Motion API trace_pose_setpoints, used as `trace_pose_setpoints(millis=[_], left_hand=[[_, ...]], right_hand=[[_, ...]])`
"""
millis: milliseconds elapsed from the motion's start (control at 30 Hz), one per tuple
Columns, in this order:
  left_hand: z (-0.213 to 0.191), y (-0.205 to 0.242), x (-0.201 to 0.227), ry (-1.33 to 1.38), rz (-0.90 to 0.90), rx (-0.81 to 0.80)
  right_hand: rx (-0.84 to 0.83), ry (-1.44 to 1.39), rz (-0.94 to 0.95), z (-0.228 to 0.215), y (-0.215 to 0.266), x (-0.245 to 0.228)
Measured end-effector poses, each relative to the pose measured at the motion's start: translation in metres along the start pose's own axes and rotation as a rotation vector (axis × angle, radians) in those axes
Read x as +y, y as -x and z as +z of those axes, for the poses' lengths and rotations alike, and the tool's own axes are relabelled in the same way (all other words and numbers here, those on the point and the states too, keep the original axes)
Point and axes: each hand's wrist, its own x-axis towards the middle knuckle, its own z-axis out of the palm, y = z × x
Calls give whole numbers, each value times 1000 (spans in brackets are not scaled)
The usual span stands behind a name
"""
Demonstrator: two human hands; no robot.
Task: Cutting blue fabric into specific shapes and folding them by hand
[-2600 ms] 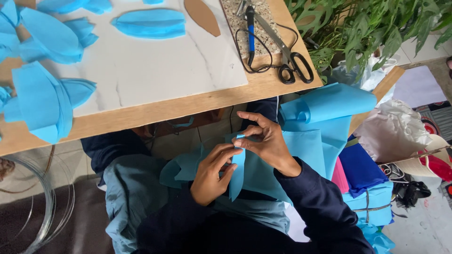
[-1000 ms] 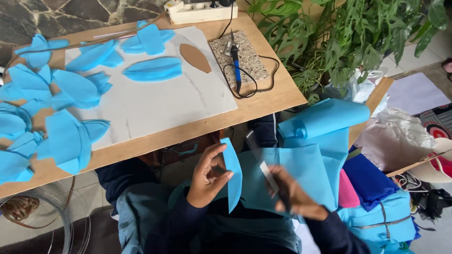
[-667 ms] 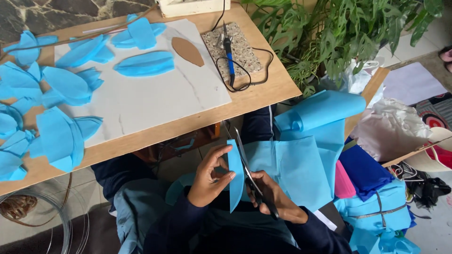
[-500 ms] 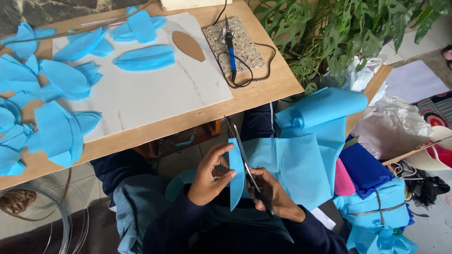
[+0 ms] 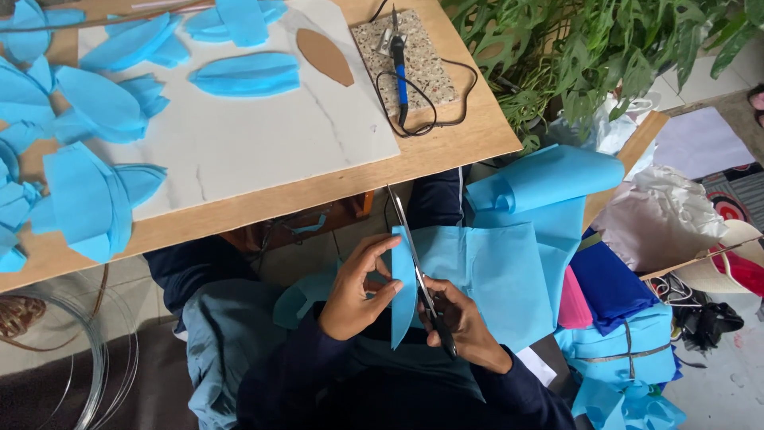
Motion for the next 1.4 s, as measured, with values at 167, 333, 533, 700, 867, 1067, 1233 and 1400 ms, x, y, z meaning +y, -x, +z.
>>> trace_pose_setpoints(millis=[167, 333, 533, 700, 867, 1067, 1233, 1400], left_hand=[[0, -1, 1, -29, 2, 17], [0, 0, 2, -15, 8, 13], [0, -1, -1, -19, 2, 28], [0, 0, 0, 0, 13, 23], [-1, 0, 0, -5, -5, 29], [-1, 0, -2, 7, -3, 40], [-4, 1, -1, 18, -5, 28], [-7, 2, -1, -17, -12, 15]], right_hand=[[1, -26, -5, -2, 1, 5], [19, -49, 22, -5, 4, 11], [10, -90, -1, -2, 3, 11], [30, -58, 7, -3, 4, 11], [61, -36, 10, 1, 3, 11], [100, -6, 40, 8, 1, 6], [94, 2, 0, 6, 0, 12], [69, -1, -37, 4, -1, 13]])
